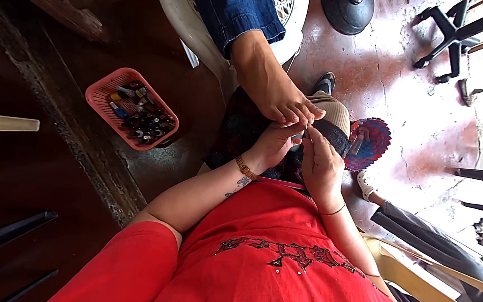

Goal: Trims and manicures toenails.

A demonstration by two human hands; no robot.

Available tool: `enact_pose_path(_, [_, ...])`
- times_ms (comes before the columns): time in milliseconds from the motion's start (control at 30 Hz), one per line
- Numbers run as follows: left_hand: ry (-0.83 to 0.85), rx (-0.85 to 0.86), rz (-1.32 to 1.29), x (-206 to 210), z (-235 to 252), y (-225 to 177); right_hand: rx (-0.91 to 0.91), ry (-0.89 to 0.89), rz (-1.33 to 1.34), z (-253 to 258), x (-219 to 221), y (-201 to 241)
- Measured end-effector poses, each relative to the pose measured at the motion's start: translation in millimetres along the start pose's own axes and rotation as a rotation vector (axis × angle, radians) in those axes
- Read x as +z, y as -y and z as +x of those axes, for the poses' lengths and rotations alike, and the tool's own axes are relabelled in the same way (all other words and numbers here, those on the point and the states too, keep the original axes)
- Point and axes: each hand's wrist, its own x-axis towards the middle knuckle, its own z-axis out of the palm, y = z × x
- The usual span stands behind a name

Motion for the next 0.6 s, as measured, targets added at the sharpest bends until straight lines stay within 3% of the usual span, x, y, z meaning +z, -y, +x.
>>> enact_pose_path(267, [0.031,-0.016,-0.090,-5,12,4,0.297,0.024,0.464,1,0,-1])
enact_pose_path(433, [0.002,-0.007,-0.006,1,2,0,0.329,0.058,0.433,5,-4,4])
enact_pose_path(600, [-0.004,-0.023,-0.062,-3,9,3,0.139,0.013,0.185,1,0,1])
